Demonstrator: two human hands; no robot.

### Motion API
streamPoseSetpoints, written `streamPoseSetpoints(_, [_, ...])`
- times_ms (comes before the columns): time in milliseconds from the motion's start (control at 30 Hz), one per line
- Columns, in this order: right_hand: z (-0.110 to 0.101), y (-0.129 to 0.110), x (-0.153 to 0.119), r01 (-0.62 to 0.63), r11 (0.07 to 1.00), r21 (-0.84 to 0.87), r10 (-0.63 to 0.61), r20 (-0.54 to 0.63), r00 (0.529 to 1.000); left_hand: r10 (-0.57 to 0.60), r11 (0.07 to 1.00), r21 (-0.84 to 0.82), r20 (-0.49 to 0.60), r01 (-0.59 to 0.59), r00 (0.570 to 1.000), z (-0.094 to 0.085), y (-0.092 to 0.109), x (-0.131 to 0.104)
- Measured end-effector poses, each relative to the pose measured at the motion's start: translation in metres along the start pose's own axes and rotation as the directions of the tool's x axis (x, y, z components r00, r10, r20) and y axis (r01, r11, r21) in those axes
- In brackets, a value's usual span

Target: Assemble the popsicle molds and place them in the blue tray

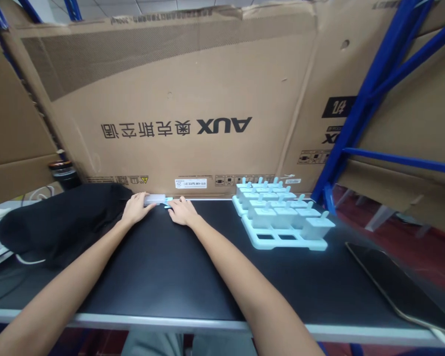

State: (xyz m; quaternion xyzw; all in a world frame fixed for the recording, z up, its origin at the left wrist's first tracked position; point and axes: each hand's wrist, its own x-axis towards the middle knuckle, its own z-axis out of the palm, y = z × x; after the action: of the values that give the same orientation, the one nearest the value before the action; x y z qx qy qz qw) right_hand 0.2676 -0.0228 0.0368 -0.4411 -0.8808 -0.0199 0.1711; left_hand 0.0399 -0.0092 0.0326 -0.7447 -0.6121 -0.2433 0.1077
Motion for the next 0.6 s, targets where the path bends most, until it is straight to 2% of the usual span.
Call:
streamPoseSetpoints(100, [0.0, 0.003, 0.003, 0.007, 1.0, -0.023, -0.007, 0.002, 1.0, 0.035, 0.996, -0.087, -0.035, -0.038, 0.999, 0.001, -0.003, 0.002])
streamPoseSetpoints(200, [-0.001, 0.008, 0.0, -0.041, 0.998, -0.038, 0.04, -0.041, 0.998, 0.079, 0.967, -0.232, -0.123, -0.106, 0.989, 0.0, -0.002, 0.006])
streamPoseSetpoints(300, [-0.002, 0.016, -0.002, -0.148, 0.989, -0.003, 0.148, -0.054, 0.988, 0.087, 0.876, -0.442, -0.247, -0.192, 0.965, -0.002, 0.01, 0.007])
streamPoseSetpoints(367, [-0.003, 0.023, 0.001, -0.246, 0.968, 0.043, 0.246, 0.004, 0.969, 0.083, 0.779, -0.578, -0.287, -0.242, 0.954, -0.004, 0.022, 0.005])
streamPoseSetpoints(467, [-0.006, 0.035, 0.008, -0.337, 0.938, 0.079, 0.329, 0.096, 0.939, 0.093, 0.658, -0.711, -0.25, -0.248, 0.964, -0.01, 0.043, -0.002])
streamPoseSetpoints(600, [-0.014, 0.046, 0.01, -0.369, 0.924, 0.097, 0.359, 0.11, 0.927, 0.191, 0.635, -0.734, -0.152, -0.24, 0.97, -0.02, 0.067, -0.014])
